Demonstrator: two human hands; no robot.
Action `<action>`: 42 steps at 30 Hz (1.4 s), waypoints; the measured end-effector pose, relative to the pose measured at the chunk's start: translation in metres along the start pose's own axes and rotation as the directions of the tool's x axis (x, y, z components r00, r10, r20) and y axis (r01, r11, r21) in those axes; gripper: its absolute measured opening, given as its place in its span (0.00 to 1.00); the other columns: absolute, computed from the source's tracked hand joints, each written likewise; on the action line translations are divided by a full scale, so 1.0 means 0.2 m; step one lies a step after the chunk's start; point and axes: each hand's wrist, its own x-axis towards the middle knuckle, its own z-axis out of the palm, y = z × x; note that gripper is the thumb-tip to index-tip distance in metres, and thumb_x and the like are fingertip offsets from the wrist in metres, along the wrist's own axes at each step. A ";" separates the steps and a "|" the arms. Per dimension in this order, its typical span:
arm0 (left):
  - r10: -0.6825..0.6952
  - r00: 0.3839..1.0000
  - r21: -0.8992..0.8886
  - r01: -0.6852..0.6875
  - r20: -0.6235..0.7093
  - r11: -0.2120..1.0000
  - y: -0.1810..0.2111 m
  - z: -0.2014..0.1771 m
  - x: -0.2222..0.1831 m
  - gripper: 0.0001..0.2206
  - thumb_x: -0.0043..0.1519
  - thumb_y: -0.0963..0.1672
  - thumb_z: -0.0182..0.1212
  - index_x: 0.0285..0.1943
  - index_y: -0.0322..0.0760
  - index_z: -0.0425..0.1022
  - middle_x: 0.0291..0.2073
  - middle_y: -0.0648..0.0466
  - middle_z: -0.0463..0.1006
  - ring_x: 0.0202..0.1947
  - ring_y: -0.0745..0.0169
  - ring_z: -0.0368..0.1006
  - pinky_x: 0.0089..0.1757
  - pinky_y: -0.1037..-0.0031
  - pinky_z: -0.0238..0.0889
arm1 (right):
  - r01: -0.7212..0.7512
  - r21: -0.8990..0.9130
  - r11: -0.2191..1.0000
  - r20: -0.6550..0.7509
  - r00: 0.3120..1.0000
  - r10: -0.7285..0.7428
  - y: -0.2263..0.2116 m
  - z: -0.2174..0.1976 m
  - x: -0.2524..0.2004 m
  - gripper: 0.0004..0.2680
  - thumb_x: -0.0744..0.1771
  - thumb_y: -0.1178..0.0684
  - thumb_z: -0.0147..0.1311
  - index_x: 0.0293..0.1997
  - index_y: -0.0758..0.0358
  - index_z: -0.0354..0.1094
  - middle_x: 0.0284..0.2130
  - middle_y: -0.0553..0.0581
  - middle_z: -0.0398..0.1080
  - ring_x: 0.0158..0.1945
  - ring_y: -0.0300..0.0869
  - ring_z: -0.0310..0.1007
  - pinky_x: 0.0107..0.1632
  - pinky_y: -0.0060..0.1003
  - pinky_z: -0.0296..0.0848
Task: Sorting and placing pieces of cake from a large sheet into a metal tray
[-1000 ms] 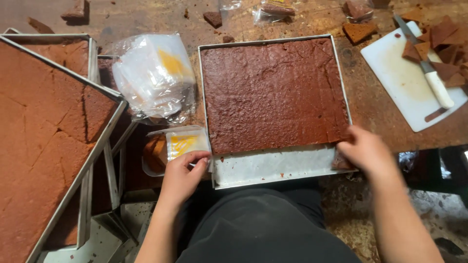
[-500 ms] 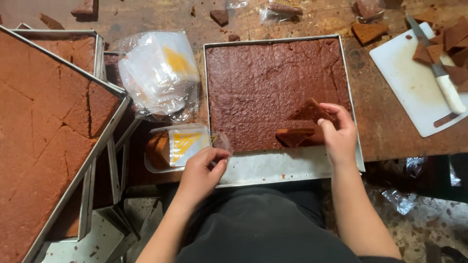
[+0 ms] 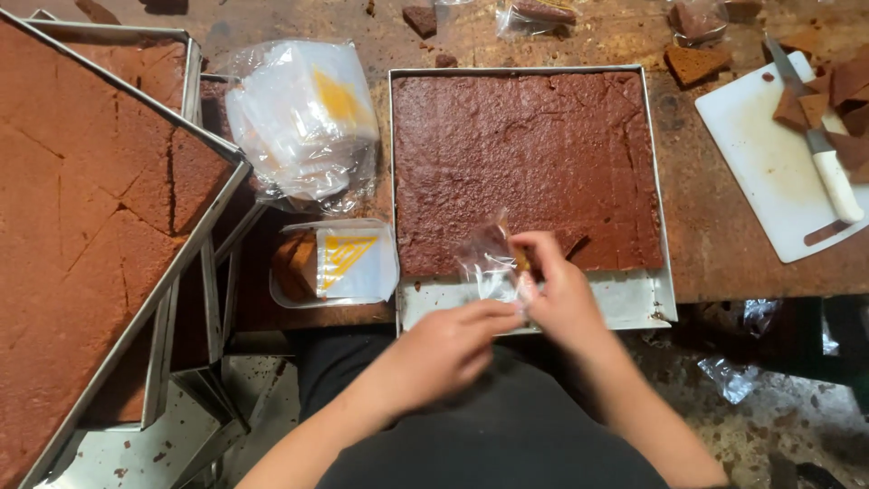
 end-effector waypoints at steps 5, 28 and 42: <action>-0.138 0.906 0.501 0.341 -0.399 0.796 -0.45 -0.13 -0.21 0.21 0.61 0.40 0.66 0.60 0.20 0.67 0.46 0.29 0.74 0.51 0.25 0.72 0.54 0.49 0.66 | 0.220 0.122 0.968 -0.263 0.947 -0.182 -0.04 -0.21 0.12 0.20 0.71 0.69 0.40 0.76 0.69 0.49 0.68 0.72 0.58 0.72 0.53 0.53 0.73 0.55 0.52; -0.061 0.963 0.316 0.146 -0.262 0.937 0.01 -0.13 0.04 0.26 0.53 0.35 0.60 0.65 0.30 0.71 0.60 0.38 0.74 0.59 0.35 0.72 0.55 0.54 0.69 | 0.218 -0.111 0.970 0.389 0.907 -0.159 -0.25 0.20 -0.01 0.17 0.62 0.60 0.49 0.58 0.60 0.68 0.50 0.64 0.72 0.54 0.60 0.72 0.54 0.56 0.71; -0.411 0.828 0.386 0.547 -0.382 0.743 -0.30 -0.22 -0.29 0.08 0.61 0.50 0.68 0.39 0.49 0.75 0.25 0.59 0.79 0.33 0.57 0.80 0.38 0.68 0.73 | 0.393 -0.054 0.918 0.086 0.918 -0.388 -0.08 0.30 0.32 0.22 0.54 0.74 0.56 0.51 0.64 0.77 0.54 0.64 0.74 0.66 0.60 0.66 0.69 0.50 0.60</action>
